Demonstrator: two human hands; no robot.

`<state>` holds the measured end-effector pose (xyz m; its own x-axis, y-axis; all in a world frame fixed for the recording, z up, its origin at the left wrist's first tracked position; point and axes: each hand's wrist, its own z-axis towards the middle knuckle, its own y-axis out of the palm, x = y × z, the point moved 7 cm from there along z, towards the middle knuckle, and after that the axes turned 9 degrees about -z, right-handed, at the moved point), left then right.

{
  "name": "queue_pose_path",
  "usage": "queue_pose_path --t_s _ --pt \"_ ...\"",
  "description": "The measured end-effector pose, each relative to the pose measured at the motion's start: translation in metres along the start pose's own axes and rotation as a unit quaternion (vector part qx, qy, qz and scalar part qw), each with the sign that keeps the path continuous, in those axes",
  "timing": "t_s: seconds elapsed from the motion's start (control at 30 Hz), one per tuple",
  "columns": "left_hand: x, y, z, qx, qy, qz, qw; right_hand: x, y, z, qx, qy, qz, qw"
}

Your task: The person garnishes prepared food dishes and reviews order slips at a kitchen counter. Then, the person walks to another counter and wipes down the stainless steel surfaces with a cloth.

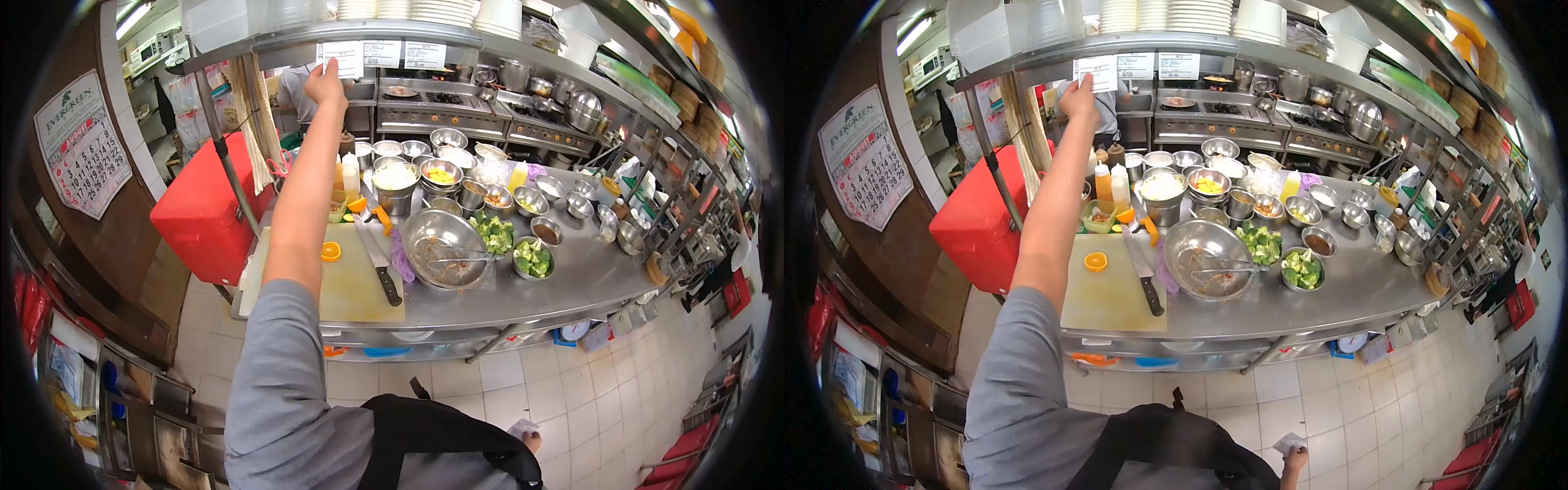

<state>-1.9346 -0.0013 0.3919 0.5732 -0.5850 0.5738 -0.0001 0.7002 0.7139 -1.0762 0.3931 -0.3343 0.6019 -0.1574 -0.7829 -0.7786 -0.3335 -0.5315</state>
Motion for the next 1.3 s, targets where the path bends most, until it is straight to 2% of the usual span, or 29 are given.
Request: queue_pose_path --t_s 0.13,0.17,0.23,0.3,0.4,0.47,0.5,0.53,0.57,0.63,0.67,0.7,0.73,0.77,0.8,0.83,0.87,0.9,0.93,0.97,1.0,1.03,1.07,1.1,1.13,1.2,1.23,1.3 --pt "-0.002 -0.034 0.036 0.049 0.066 0.015 0.996 0.003 0.011 0.013 0.020 -0.031 -0.059 0.998" --pt "-0.009 -0.047 0.056 0.044 0.049 0.019 0.998 0.032 0.012 0.028 0.030 -0.092 -0.202 0.975" --pt "-0.014 -0.055 0.084 0.039 0.030 0.023 0.999 0.032 0.006 0.008 0.036 -0.026 -0.157 0.987" --pt "0.006 -0.074 0.087 0.192 0.145 0.057 0.969 0.035 0.002 -0.002 0.043 0.006 -0.160 0.986" --pt "0.032 -0.069 0.093 0.208 0.128 0.076 0.967 0.052 -0.004 -0.017 0.049 0.045 -0.173 0.983" --pt "0.044 -0.066 0.102 0.216 0.179 0.182 0.943 0.063 -0.014 -0.031 0.058 0.071 -0.181 0.979" --pt "0.039 -0.070 0.123 0.204 0.200 0.177 0.942 0.072 -0.021 -0.039 0.063 0.084 -0.186 0.977" --pt "0.053 -0.066 0.107 0.235 0.219 0.228 0.919 0.085 -0.027 -0.046 0.068 0.096 -0.188 0.975" --pt "0.054 -0.067 0.099 0.295 0.206 0.314 0.879 0.100 -0.034 -0.053 0.073 0.105 -0.190 0.973" --pt "0.053 -0.059 0.076 0.365 0.103 0.326 0.866 0.143 -0.049 -0.064 0.079 0.110 -0.194 0.972" --pt "0.053 -0.050 0.051 0.413 0.095 0.268 0.865 0.161 -0.057 -0.068 0.084 0.109 -0.191 0.972" --pt "0.037 -0.052 0.058 0.416 0.102 0.224 0.875 0.139 -0.058 -0.070 0.038 0.084 -0.161 0.983" --pt "0.023 -0.048 0.050 0.419 0.131 0.193 0.877 0.116 -0.065 -0.067 0.040 0.089 -0.169 0.981" --pt "0.025 -0.028 0.007 0.377 0.172 0.061 0.908 0.091 -0.072 -0.065 0.043 0.094 -0.178 0.979" --pt "0.014 -0.011 -0.024 0.252 0.212 -0.064 0.942 0.066 -0.080 -0.063 0.045 0.099 -0.186 0.976" --pt "0.020 0.019 -0.069 0.040 0.186 -0.126 0.974 0.033 -0.083 -0.066 0.083 0.115 -0.094 0.985" --pt "0.011 0.042 -0.156 0.001 0.168 -0.078 0.983 0.014 -0.083 -0.059 0.124 0.089 -0.008 0.988" --pt "0.024 0.077 -0.268 -0.039 0.152 -0.028 0.987 -0.012 -0.085 -0.049 0.103 0.059 0.010 0.993" --pt "-0.002 0.092 -0.344 -0.196 0.191 0.011 0.962 -0.043 -0.090 -0.036 0.082 0.027 0.025 0.996" --pt "-0.047 0.094 -0.430 -0.244 -0.031 -0.066 0.967 -0.086 -0.100 -0.028 0.066 0.003 0.030 0.997" --pt "-0.073 0.094 -0.523 -0.397 0.184 0.234 0.868 -0.133 -0.113 -0.025 0.049 -0.025 0.031 0.998" --pt "-0.078 0.103 -0.598 -0.493 -0.015 0.118 0.862 -0.166 -0.127 -0.014 0.041 -0.036 0.058 0.997" --pt "-0.076 0.111 -0.674 -0.558 -0.208 -0.006 0.803 -0.193 -0.141 -0.003 0.033 -0.052 0.083 0.995" --pt "-0.103 0.098 -0.747 -0.581 -0.357 -0.022 0.732 -0.214 -0.159 0.010 0.039 -0.086 0.096 0.991" --pt "-0.107 0.095 -0.799 -0.657 -0.280 -0.009 0.700 -0.232 -0.178 0.021 0.044 -0.119 0.107 0.986" --pt "-0.115 0.085 -0.886 -0.699 -0.446 0.030 0.558 -0.272 -0.219 0.024 0.052 -0.144 0.114 0.982" --pt "-0.108 0.097 -0.906 -0.699 -0.446 0.026 0.558 -0.289 -0.239 0.022 0.055 -0.162 0.157 0.973" --pt "-0.100 0.102 -0.952 -0.608 -0.642 0.027 0.465 -0.300 -0.277 0.027 0.070 -0.176 0.200 0.961"
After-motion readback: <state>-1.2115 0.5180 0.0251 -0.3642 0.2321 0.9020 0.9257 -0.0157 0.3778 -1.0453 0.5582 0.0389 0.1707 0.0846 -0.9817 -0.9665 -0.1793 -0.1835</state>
